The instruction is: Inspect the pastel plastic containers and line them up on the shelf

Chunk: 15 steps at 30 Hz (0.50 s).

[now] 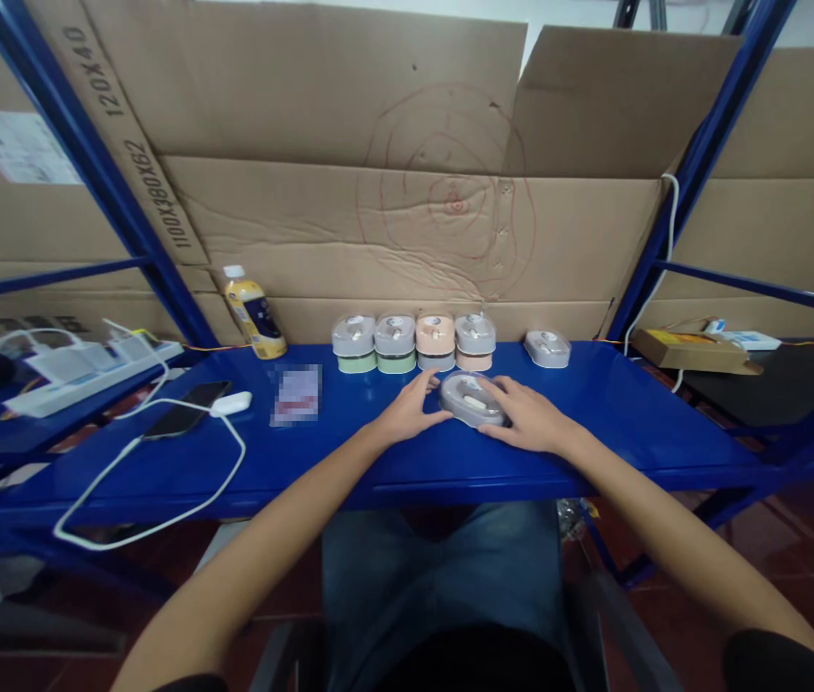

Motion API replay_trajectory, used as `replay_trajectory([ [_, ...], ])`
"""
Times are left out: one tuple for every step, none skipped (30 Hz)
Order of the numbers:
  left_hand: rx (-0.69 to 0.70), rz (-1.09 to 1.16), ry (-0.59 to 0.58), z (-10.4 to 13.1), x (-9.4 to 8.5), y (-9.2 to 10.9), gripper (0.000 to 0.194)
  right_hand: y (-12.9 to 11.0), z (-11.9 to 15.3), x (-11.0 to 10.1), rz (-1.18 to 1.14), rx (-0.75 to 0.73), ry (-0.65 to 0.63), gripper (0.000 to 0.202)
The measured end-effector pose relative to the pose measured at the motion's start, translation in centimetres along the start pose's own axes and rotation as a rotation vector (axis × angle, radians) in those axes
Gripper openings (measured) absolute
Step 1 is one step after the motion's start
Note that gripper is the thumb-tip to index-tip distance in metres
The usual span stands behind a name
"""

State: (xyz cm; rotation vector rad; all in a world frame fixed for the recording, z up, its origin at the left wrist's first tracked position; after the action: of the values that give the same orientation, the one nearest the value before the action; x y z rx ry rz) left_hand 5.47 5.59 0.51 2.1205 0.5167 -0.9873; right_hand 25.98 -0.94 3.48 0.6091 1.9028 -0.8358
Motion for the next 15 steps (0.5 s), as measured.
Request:
replay_trajectory([
  [-0.009,-0.013,0.002,0.0,0.1,-0.1,0.082,0.7,1.0,-0.6,0.091,0.076,0.014,0.083],
  [-0.016,-0.032,0.004,0.0,0.1,-0.2,0.075,1.5,2.0,-1.2,0.178,0.158,0.026,0.084],
  [-0.019,-0.054,0.003,0.0,0.2,-0.2,0.071,2.5,2.7,-1.7,0.256,0.237,0.032,0.086],
  [-0.015,-0.072,0.000,0.0,0.3,-0.1,0.067,3.5,3.1,-2.3,0.321,0.307,0.031,0.088],
  [-0.008,-0.085,-0.002,0.0,0.3,0.0,0.065,4.5,3.3,-2.7,0.371,0.366,0.023,0.089],
  [-0.002,-0.094,-0.003,-0.1,0.3,0.0,0.063,5.6,3.1,-3.1,0.405,0.412,0.008,0.088],
  [0.002,-0.100,-0.003,-0.1,0.3,0.1,0.061,6.7,2.6,-3.3,0.421,0.447,-0.013,0.087],
  [0.005,-0.103,-0.003,-0.1,0.3,0.1,0.060,7.7,1.9,-3.4,0.423,0.474,-0.034,0.085],
  [0.008,-0.104,-0.003,-0.1,0.3,0.1,0.058,8.7,1.0,-3.5,0.416,0.497,-0.052,0.083],
  [0.012,-0.105,-0.003,-0.1,0.3,0.1,0.057,9.6,0.1,-3.6,0.404,0.514,-0.065,0.081],
  [0.018,-0.105,-0.003,-0.1,0.3,0.1,0.056,10.4,-0.8,-3.7,0.392,0.531,-0.072,0.080],
  [0.025,-0.106,-0.003,-0.1,0.3,0.1,0.054,11.1,-1.7,-3.7,0.381,0.545,-0.073,0.079],
  [0.032,-0.106,-0.004,-0.1,0.3,0.1,0.053,11.7,-2.5,-3.8,0.370,0.556,-0.069,0.077],
  [0.038,-0.107,-0.004,-0.1,0.3,0.2,0.053,12.1,-3.2,-3.8,0.360,0.563,-0.062,0.074],
  [0.042,-0.108,-0.004,-0.1,0.3,0.2,0.052,12.5,-3.8,-3.8,0.347,0.563,-0.048,0.070],
])
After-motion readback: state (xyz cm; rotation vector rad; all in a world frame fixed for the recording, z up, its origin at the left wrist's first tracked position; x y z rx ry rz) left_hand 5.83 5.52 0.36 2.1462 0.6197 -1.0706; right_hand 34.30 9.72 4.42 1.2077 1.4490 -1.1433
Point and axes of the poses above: each hand's wrist, its own z-axis away from the middle knuckle, its own x-axis out of the palm, y = z × x, the point moved 7 cm from there along -z, towards the middle knuckle, and after that the axes turned 12 degrees about -z, right-handed, at the moved point
